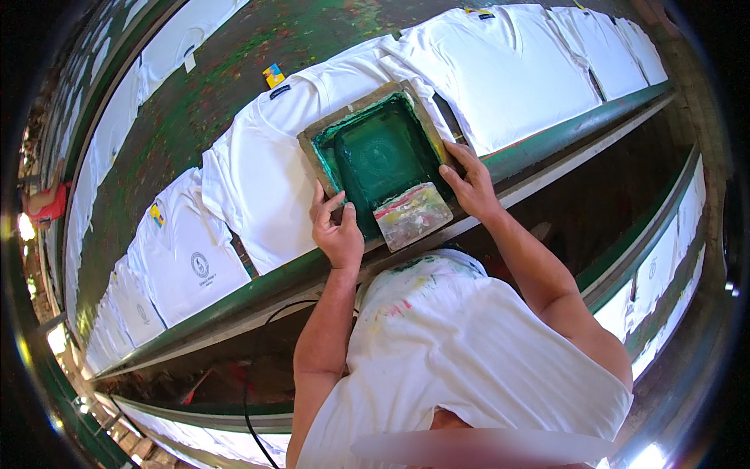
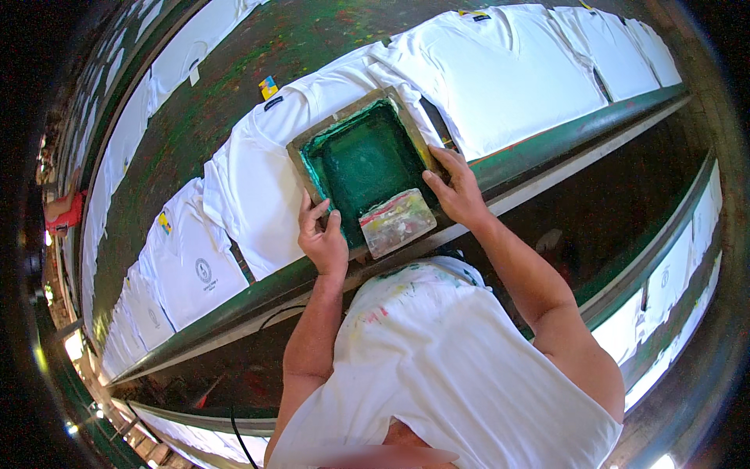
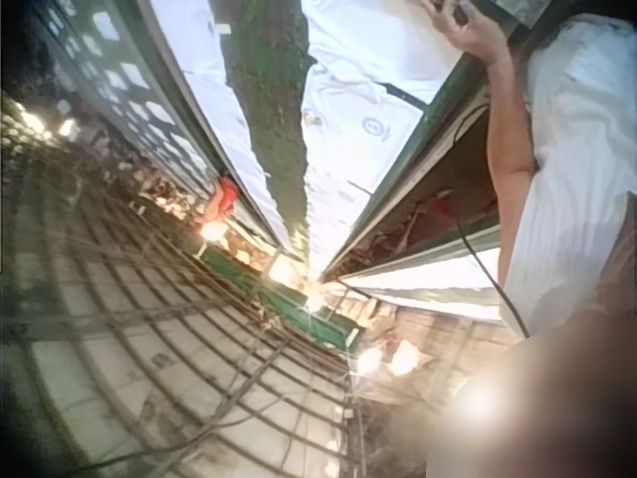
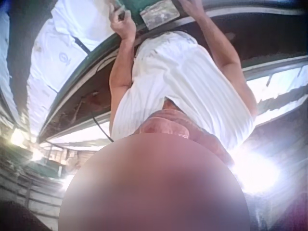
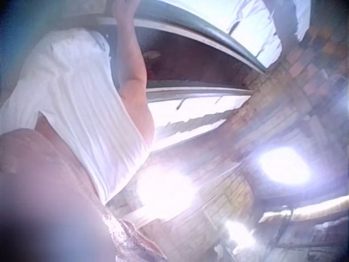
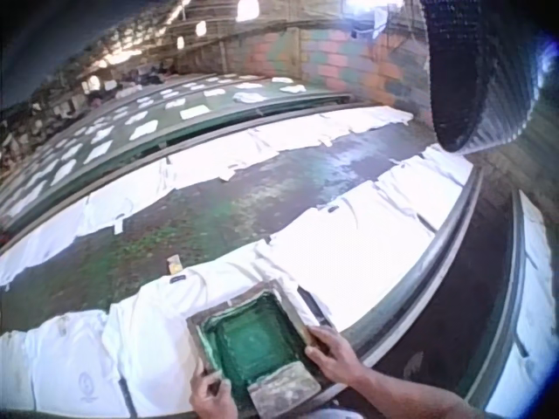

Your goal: The person uses a squeegee to pull green ink across a screen printing frame, applying a design onto a series of white t-shirts laid out on a table. The person repeats this process on multiple shirts in sequence.

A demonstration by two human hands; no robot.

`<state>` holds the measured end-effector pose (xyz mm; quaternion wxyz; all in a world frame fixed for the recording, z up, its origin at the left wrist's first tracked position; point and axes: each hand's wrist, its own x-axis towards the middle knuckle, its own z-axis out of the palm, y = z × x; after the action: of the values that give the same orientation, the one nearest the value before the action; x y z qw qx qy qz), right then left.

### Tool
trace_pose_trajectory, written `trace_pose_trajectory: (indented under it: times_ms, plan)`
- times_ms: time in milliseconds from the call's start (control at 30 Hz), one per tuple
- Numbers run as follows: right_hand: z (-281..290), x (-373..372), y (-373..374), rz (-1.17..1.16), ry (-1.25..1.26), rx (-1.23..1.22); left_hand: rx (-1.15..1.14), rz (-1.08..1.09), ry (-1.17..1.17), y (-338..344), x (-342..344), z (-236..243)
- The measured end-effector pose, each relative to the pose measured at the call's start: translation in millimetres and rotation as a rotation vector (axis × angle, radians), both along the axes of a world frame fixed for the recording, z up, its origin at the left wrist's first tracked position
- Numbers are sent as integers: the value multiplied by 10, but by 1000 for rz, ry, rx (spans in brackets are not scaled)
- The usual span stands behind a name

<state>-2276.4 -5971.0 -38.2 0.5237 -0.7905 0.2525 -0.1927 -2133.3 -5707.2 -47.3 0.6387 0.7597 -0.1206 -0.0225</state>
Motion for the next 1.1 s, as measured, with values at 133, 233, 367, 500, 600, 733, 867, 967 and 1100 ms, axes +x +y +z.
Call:
trace_pose_trajectory:
  times_ms: [133, 233, 367, 500, 600, 733, 867, 967, 1100]
  plan:
    - [8, 11, -3, 12, -10, -34, 12, -8, 61, 8, 13, 14]
    - [8, 20, -8, 13, -4, -22, 13, -13, 88, 7, 20, 38]
    - [-13, 6, 4, 2, -1, -57, 36, -21, 42, 12, 22, 76]
    - [-44, 0, 22, -9, -27, -91, 75, -30, 29, 29, 36, 57]
    - [4, 44, 16, -20, 33, -112, 80, -26, 31, 25, 45, -16]
    - [285, 63, 9, 14, -15, -73, 29, -43, 56, 31, 110, -41]
    - [765, -202, 205, 245, -50, -494, 215, -162, -55, 90, 519, 264]
    - [973, -265, 394, 638, 26, -560, 612, -364, -354, 49, 1006, 647]
    - [1009, -163, 574, 600, 117, -862, 1023, -607, -411, -172, 1427, 1024]
